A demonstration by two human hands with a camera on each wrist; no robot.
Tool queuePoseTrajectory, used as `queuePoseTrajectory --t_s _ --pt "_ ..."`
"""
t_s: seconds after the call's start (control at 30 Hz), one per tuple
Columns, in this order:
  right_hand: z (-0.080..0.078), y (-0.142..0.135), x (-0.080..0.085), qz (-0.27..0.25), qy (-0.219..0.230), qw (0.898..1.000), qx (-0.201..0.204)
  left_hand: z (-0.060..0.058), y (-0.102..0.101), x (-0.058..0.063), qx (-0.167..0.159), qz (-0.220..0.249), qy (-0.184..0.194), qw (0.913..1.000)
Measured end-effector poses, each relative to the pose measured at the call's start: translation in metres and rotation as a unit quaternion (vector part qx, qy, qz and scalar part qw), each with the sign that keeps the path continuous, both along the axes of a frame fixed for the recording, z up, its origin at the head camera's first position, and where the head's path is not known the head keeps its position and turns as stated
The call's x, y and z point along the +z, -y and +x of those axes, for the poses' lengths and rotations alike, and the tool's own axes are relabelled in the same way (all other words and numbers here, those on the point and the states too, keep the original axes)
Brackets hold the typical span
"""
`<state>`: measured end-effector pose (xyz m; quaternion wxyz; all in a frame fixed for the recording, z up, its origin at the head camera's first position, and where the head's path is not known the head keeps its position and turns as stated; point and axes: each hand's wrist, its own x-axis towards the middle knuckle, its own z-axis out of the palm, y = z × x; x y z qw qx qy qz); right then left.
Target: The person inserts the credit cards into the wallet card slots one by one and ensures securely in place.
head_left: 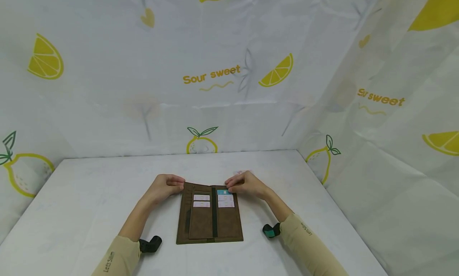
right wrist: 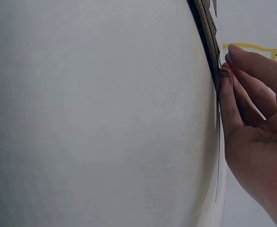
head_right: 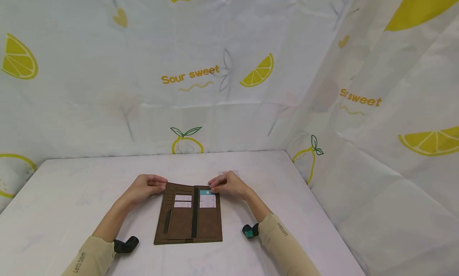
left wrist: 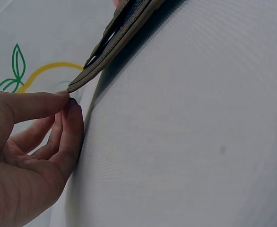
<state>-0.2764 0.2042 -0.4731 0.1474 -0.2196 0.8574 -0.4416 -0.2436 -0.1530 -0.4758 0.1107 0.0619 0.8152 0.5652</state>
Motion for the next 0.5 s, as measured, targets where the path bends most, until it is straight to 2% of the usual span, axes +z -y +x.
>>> queuePoseTrajectory --t_s 0.17,0.3,0.5 --pt "-0.002 -0.002 -0.001 -0.009 0.006 1.0 -0.011 -0.001 0.0 -0.002 0.001 0.0 -0.001 1.0" --pt "-0.004 -0.004 0.0 -0.028 0.015 0.999 -0.044 -0.003 0.001 -0.005 0.001 -0.004 -0.005 1.0" --pt "-0.005 -0.01 0.003 -0.041 0.005 0.995 -0.087 -0.005 0.001 -0.006 0.007 -0.007 0.002 0.9999"
